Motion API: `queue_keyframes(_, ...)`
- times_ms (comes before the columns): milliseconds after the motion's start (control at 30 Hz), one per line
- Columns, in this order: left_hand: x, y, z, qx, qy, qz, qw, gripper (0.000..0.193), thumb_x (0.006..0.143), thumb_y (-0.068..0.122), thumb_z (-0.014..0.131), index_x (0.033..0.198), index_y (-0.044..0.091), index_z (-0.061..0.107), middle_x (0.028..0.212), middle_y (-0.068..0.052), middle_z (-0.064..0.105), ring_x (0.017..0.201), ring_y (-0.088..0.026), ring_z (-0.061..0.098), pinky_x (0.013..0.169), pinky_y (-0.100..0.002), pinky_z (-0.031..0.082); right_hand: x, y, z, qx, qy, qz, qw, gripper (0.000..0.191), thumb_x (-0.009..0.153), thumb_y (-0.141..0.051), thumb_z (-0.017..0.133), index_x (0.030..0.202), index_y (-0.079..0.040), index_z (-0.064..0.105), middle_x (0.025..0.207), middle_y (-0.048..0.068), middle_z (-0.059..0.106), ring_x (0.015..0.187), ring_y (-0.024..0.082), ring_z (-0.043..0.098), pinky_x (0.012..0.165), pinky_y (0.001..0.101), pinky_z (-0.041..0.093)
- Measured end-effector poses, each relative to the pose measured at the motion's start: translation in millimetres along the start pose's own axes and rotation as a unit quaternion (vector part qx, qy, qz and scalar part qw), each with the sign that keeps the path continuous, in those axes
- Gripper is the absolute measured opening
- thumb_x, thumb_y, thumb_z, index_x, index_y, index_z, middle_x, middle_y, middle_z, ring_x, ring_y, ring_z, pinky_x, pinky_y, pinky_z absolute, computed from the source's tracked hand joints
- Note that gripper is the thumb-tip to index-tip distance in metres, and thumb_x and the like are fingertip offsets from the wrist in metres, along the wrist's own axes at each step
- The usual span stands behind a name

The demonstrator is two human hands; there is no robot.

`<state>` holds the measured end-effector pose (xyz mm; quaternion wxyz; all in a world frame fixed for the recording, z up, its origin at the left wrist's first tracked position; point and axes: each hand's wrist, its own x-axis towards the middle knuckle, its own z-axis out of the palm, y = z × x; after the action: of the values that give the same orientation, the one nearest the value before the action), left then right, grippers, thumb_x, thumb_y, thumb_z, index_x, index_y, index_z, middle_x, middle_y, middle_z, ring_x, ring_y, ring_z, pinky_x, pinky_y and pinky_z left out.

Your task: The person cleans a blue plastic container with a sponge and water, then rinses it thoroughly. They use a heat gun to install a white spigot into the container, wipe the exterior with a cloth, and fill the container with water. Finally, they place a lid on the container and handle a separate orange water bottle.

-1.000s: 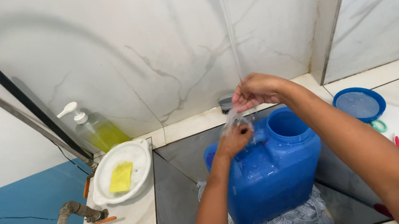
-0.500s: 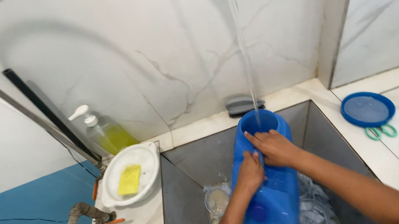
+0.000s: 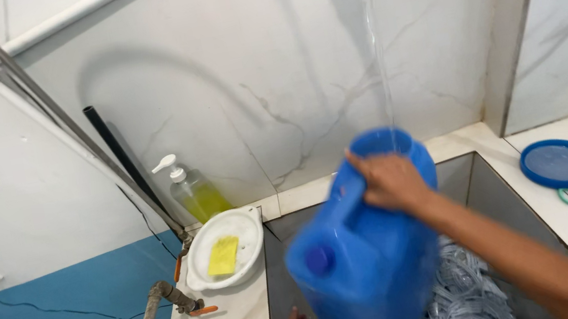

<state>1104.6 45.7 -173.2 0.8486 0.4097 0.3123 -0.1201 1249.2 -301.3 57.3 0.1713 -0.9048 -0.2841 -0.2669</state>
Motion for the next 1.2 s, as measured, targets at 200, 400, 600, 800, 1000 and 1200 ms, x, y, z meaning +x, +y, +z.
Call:
queue_keyframes(200, 5, -5, 34, -0.021, -0.019, 0.066, 0.997, 0.081, 0.093, 0.066, 0.048, 0.138, -0.001, 0.056, 0.128, -0.021, 0.070, 0.109, -0.033, 0.071, 0.088, -0.046, 0.061, 67, 32, -88, 0.018, 0.159, 0.034, 0.987, 0.053, 0.093, -0.050, 0.072, 0.124, -0.008, 0.074, 0.100, 0.018, 0.076, 0.090, 0.038, 0.072, 0.077, 0.0490, 0.057)
queue_keyframes(400, -59, 30, 5, 0.038, -0.010, 0.047, 0.998, 0.072, 0.096, 0.058, 0.047, 0.137, -0.001, 0.056, 0.126, -0.021, 0.070, 0.109, -0.032, 0.070, 0.091, -0.046, 0.059, 65, 20, -67, -0.016, -0.067, 0.224, 0.972, 0.044, 0.079, -0.049, 0.074, 0.103, -0.013, 0.080, 0.095, 0.019, 0.075, 0.091, 0.040, 0.072, 0.080, 0.0508, 0.057)
queue_keyframes(600, -150, 135, -27, 0.061, 0.041, 0.321, 0.944, 0.067, 0.099, 0.054, 0.042, 0.136, 0.000, 0.055, 0.123, -0.024, 0.068, 0.107, -0.032, 0.070, 0.094, -0.045, 0.057, 70, 19, -87, 0.119, 0.093, 0.231, 0.961, 0.033, 0.087, -0.040, 0.069, 0.104, -0.014, 0.079, 0.094, 0.021, 0.074, 0.090, 0.043, 0.070, 0.082, 0.0526, 0.055)
queue_keyframes(800, -85, 49, -18, 0.029, 0.046, 0.218, 0.975, 0.066, 0.104, 0.055, 0.051, 0.139, -0.001, 0.054, 0.117, -0.018, 0.069, 0.094, -0.027, 0.060, 0.083, -0.045, 0.048, 69, 10, -98, 0.041, 0.007, 0.268, 0.962, 0.041, 0.083, -0.048, 0.073, 0.102, -0.012, 0.079, 0.094, 0.022, 0.074, 0.090, 0.043, 0.071, 0.079, 0.0522, 0.056)
queue_keyframes(1000, -150, 130, -61, 0.163, 0.058, 0.193, 0.966, 0.072, 0.100, 0.059, 0.032, 0.127, -0.001, 0.061, 0.102, -0.033, 0.071, 0.085, -0.037, 0.072, 0.074, -0.049, 0.062, 64, 0, -84, 0.080, 0.005, 0.287, 0.955, 0.040, 0.081, -0.048, 0.072, 0.100, -0.013, 0.079, 0.091, 0.021, 0.074, 0.088, 0.043, 0.069, 0.079, 0.0534, 0.055)
queue_keyframes(1200, -126, 113, 7, 0.074, 0.072, 0.294, 0.950, 0.061, 0.098, 0.055, 0.046, 0.129, 0.003, 0.057, 0.113, -0.015, 0.069, 0.094, -0.020, 0.071, 0.078, -0.034, 0.059, 66, 26, -96, 0.098, 0.114, 0.256, 0.955, 0.039, 0.091, -0.047, 0.065, 0.104, -0.012, 0.078, 0.096, 0.022, 0.074, 0.091, 0.044, 0.070, 0.082, 0.0539, 0.056)
